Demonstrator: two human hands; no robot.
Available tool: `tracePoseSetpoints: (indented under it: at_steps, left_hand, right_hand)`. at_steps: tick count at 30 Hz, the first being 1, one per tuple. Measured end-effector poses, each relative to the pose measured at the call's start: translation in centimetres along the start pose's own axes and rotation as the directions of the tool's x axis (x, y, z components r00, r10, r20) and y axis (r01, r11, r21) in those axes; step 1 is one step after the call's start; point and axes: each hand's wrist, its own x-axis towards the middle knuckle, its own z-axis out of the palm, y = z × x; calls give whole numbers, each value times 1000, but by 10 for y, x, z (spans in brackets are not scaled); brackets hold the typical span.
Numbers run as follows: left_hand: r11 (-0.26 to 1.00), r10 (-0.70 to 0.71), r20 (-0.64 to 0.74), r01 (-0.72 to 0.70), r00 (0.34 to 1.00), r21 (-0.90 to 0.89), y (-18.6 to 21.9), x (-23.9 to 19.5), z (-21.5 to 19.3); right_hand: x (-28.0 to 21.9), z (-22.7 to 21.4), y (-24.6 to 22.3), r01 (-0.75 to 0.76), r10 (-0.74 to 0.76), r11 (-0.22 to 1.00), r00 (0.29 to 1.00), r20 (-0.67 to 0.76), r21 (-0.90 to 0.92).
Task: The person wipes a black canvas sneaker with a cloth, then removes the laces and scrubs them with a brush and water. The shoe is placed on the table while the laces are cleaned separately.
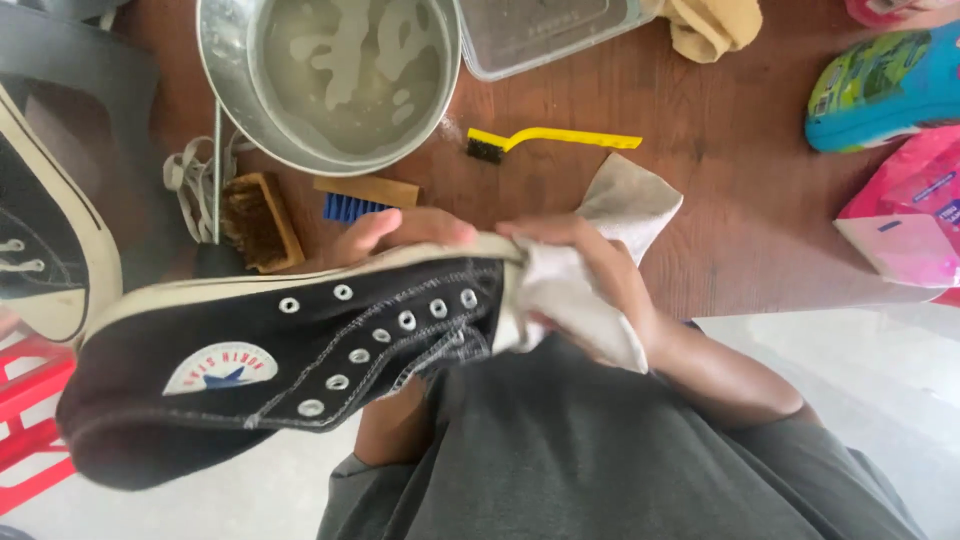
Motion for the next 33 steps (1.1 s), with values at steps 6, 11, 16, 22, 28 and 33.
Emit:
tracePoseSetpoints:
  at_steps: [6, 11, 16, 22, 28, 33]
  left_hand:
    - [910, -68, -439, 237, 896, 341, -41, -4, 26]
    - [-262, 269, 331, 399, 905, -879, -137, -66, -28]
    - [511, 80, -158, -177, 984, -841, -115, -51, -9]
    - [871, 285, -396, -408, 873, -273, -75, -27, -13]
    - [-318, -173, -143, -193, 974, -928, -67, -43, 14]
    - [-176, -179, -183, -215, 967, -961, -72, -46, 14]
  right_hand:
    - [-29, 38, 45, -13, 467, 574, 826, -315, 819]
    - [-66, 23, 87, 200, -165, 980, 871, -462, 27]
    - [19, 8, -4, 609, -641, 766, 747, -176, -205]
    - [17, 4, 8, 577, -570, 809, 817, -87, 113]
    - [39, -7, -43, 391, -388, 918, 920, -52, 68]
    - [55, 9, -50, 391, -391, 920, 920, 21, 0]
